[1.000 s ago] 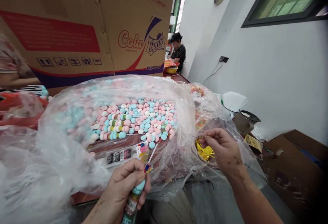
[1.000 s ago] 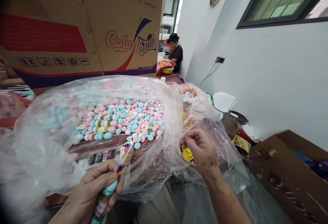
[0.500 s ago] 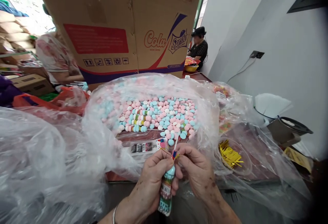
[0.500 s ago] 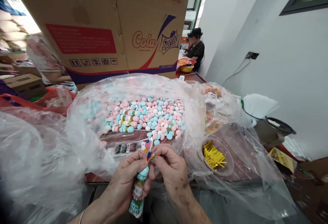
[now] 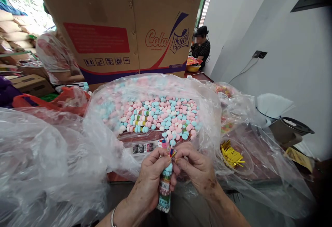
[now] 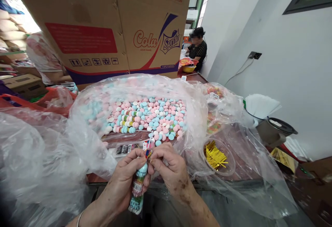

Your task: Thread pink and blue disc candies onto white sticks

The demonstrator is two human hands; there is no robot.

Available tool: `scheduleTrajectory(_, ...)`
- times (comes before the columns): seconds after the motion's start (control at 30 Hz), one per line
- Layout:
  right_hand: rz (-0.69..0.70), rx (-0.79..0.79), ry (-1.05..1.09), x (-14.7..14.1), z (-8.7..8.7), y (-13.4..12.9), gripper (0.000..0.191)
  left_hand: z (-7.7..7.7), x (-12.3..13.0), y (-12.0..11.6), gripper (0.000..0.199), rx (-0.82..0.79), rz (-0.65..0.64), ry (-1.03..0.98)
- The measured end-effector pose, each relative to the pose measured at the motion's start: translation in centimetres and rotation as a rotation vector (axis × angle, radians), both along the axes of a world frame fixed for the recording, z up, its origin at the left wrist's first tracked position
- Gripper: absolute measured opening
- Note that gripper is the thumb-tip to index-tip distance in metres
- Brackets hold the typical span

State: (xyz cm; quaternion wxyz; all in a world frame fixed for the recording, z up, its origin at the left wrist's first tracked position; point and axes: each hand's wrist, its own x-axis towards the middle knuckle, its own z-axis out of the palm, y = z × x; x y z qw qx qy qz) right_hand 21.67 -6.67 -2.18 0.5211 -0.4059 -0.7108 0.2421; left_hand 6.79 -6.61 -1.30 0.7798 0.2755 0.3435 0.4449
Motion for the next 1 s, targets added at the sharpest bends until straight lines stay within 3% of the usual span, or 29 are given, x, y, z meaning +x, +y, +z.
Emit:
scheduleTrajectory(0.17, -0.129, 0.359, -0.426, 0.2, 0.7, -0.1, 0.021, 0.0, 0.0, 0.3, 0.021, 0.025, 0.038, 0.065)
scheduleTrajectory(0.3, -0.060, 0.504, -0.674, 0.7, 0.8, 0.2, 0.028, 0.0, 0.2, 0.6, 0.019, 0.019, 0.054, 0.162)
scheduleTrajectory(0.53, 0.047, 0.457, -0.647, 1.5, 2.2, 1.2, 0.024, -0.4, 0.0, 1.0, 0.016, 0.008, -0.060, 0.024)
scheduleTrajectory(0.67, 0.038, 0.463, -0.622, 1.5, 2.2, 1.1, 0.024, -0.2, 0.0, 0.9, 0.019, 0.036, -0.024, 0.077)
scheduleTrajectory(0.77, -0.017, 0.569, -0.647, 1.5, 1.8, 1.1, 0.025, 0.2, -0.1, 1.1, 0.020, 0.067, -0.023, 0.160)
scheduleTrajectory(0.87, -0.002, 0.687, -0.702, 1.5, 2.1, 1.2, 0.028, 0.7, -0.5, 1.8, 0.017, 0.176, -0.114, 0.316)
scheduleTrajectory(1.0, 0.161, 0.672, -0.912, 1.6, 3.3, 1.5, 0.030, 1.4, -1.5, 3.2, 0.009, 0.283, -0.418, 0.536)
